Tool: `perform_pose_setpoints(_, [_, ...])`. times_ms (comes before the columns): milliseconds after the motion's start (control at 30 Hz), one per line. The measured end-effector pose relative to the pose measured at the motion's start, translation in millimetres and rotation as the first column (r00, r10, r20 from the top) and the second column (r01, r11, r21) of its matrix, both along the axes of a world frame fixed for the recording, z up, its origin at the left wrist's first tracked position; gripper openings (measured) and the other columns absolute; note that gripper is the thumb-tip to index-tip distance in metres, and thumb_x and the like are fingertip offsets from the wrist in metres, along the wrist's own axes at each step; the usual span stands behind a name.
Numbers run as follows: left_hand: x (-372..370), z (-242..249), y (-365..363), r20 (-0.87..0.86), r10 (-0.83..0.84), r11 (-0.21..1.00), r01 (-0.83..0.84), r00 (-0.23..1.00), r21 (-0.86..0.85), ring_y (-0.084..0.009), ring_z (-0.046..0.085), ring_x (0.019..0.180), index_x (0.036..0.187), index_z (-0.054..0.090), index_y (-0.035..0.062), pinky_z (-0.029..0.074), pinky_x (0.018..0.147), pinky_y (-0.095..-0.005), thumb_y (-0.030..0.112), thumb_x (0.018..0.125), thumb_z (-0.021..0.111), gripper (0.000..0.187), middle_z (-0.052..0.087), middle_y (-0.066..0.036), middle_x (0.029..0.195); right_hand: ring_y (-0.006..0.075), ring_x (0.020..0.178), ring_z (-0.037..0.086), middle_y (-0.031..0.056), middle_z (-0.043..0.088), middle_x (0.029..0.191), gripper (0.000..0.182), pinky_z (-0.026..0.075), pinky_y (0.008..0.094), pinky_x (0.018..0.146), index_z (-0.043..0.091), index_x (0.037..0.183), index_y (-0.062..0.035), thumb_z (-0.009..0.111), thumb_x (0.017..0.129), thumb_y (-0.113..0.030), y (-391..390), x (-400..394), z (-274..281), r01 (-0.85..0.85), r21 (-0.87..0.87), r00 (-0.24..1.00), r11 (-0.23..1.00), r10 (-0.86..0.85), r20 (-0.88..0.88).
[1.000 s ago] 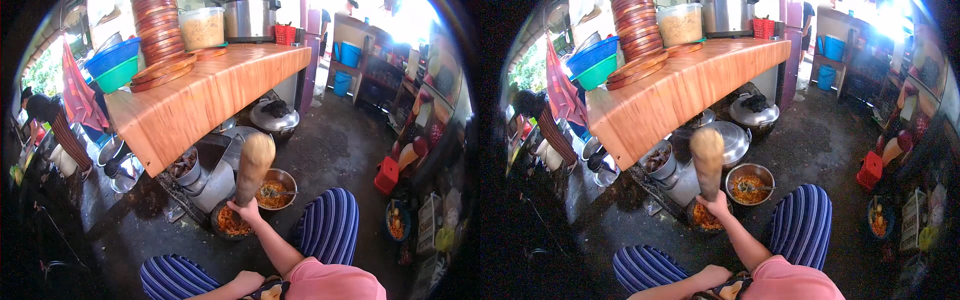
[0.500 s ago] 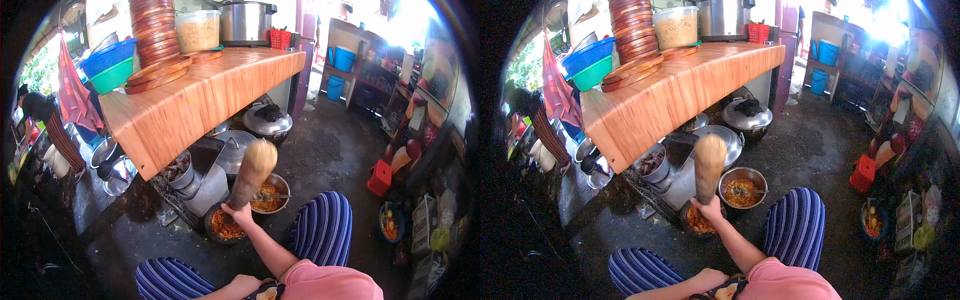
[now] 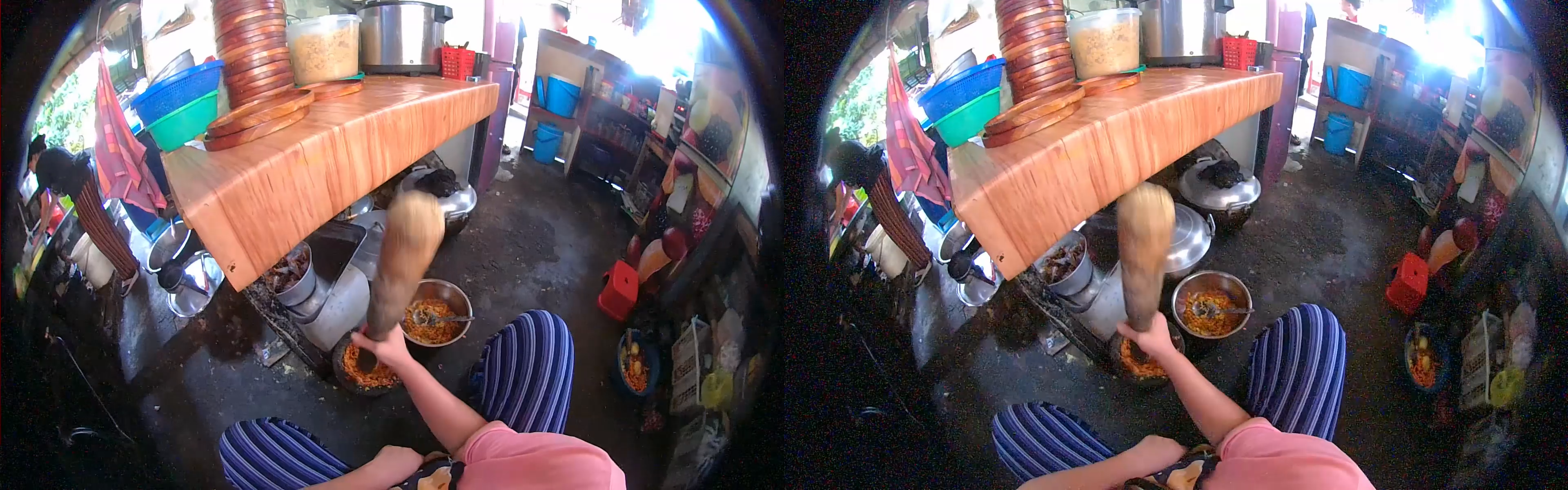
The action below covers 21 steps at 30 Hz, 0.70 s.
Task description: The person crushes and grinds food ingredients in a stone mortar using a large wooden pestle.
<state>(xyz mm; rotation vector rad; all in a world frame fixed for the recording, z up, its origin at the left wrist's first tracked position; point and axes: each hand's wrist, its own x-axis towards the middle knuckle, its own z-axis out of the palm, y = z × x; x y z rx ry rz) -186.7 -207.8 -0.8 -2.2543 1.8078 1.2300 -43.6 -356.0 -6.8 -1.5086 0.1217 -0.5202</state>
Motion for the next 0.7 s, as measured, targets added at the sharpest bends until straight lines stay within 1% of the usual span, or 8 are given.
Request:
perform_pose_setpoints(100, [3.5, -2.7, 1.7, 0.020, -0.014, 1.000, 0.014, 1.000, 0.013, -0.0307, 0.063, 0.084, 0.090, 0.064, 0.0081, 0.051, 0.066, -0.0421, 0.019, 0.079, 0.047, 0.024, 0.064, -0.015, 0.088, 0.0135, 0.063, 0.056, 0.0041, 0.061, 0.068, 0.028, 0.045, 0.0300, 0.061, 0.059, 0.071, -0.0005, 0.077, 0.066, -0.021, -9.1, 0.8, 34.9, -0.091, -0.054, 0.993, 0.994, 0.094, 0.072])
perform_pose_setpoints(200, [4.9, -3.9, -1.5, 0.079, 0.001, 0.998, -0.006, 0.997, 0.060, -0.0292, 0.064, 0.084, 0.091, 0.066, 0.0095, 0.052, 0.067, -0.0414, 0.017, 0.079, 0.046, 0.025, 0.065, -0.014, 0.090, 0.0134, 0.064, 0.057, 0.0042, 0.060, 0.065, 0.027, 0.045, 0.0295, 0.061, 0.058, 0.068, -0.0018, 0.078, 0.065, -0.021, -5.0, 10.8, -30.0, -0.027, -0.080, 1.000, 0.996, 0.026, -0.015])
perform_pose_setpoints(233, [5.4, 0.0, -3.3, 0.079, -0.001, 0.998, -0.004, 0.997, 0.068, -0.0291, 0.064, 0.085, 0.091, 0.066, 0.0097, 0.052, 0.068, -0.0412, 0.017, 0.079, 0.046, 0.025, 0.065, -0.013, 0.090, 0.0136, 0.067, 0.055, 0.0024, 0.058, 0.070, 0.023, 0.044, 0.0298, 0.064, 0.058, 0.071, -0.0038, 0.077, 0.065, -0.013, -3.1, 11.5, -60.5, -0.075, 0.002, 0.990, 0.997, 0.075, -0.118])
perform_pose_setpoints(333, [5.3, -2.0, -3.7, 0.083, 0.016, 0.999, -0.020, 0.996, 0.048, -0.0291, 0.064, 0.085, 0.091, 0.066, 0.0102, 0.052, 0.068, -0.0410, 0.017, 0.079, 0.046, 0.025, 0.065, -0.013, 0.090, 0.0136, 0.069, 0.055, 0.0026, 0.058, 0.071, 0.022, 0.045, 0.0302, 0.066, 0.058, 0.072, -0.0043, 0.077, 0.066, -0.013, -7.2, 7.6, -107.4, 0.072, -0.073, 0.995, 0.995, -0.076, -0.058])
perform_pose_setpoints(400, [-1.8, -2.0, -0.8, 0.059, 0.026, 0.999, -0.027, 0.998, 0.019, -0.0293, 0.064, 0.085, 0.091, 0.066, 0.0105, 0.052, 0.068, -0.0410, 0.017, 0.079, 0.045, 0.025, 0.065, -0.014, 0.090, 0.0131, 0.070, 0.055, 0.0028, 0.058, 0.072, 0.020, 0.045, 0.0301, 0.065, 0.058, 0.072, -0.0047, 0.077, 0.066, -0.012, -1.6, -2.3, -80.7, 0.058, 0.034, 0.994, 0.998, -0.055, -0.090])
perform_pose_setpoints(467, [-0.9, 5.5, -3.9, 0.012, 0.039, 0.998, -0.040, 0.999, 0.041, -0.0299, 0.064, 0.084, 0.092, 0.066, 0.0114, 0.052, 0.068, -0.0409, 0.018, 0.080, 0.045, 0.025, 0.065, -0.014, 0.090, 0.0128, 0.071, 0.057, 0.0044, 0.061, 0.075, 0.036, 0.046, 0.0293, 0.065, 0.058, 0.082, 0.0004, 0.078, 0.066, -0.024, -5.6, -0.5, -36.0, 0.047, -0.052, 0.998, 0.998, -0.049, -0.039])
perform_pose_setpoints(567, [0.4, -4.2, 0.7, 0.026, -0.009, 1.000, 0.009, 1.000, 0.008, -0.0316, 0.063, 0.082, 0.088, 0.062, 0.0075, 0.050, 0.065, -0.0428, 0.019, 0.078, 0.047, 0.022, 0.064, -0.015, 0.086, 0.0130, 0.066, 0.056, 0.0050, 0.061, 0.074, 0.029, 0.046, 0.0301, 0.064, 0.058, 0.081, -0.0013, 0.076, 0.066, -0.019, -17.3, 2.1, 20.4, -0.020, -0.095, 1.000, 0.995, 0.018, -0.019])
perform_pose_setpoints(700, [4.9, 5.7, -2.0, 0.054, 0.022, 1.000, -0.023, 0.998, 0.015, -0.0293, 0.064, 0.083, 0.091, 0.066, 0.0101, 0.052, 0.067, -0.0410, 0.019, 0.079, 0.046, 0.025, 0.065, -0.015, 0.089, 0.0140, 0.068, 0.057, 0.0055, 0.062, 0.075, 0.031, 0.046, 0.0304, 0.065, 0.058, 0.081, -0.0011, 0.077, 0.065, -0.020, -20.8, 6.2, -11.6, 0.025, -0.145, 0.998, 0.989, -0.033, -0.051])
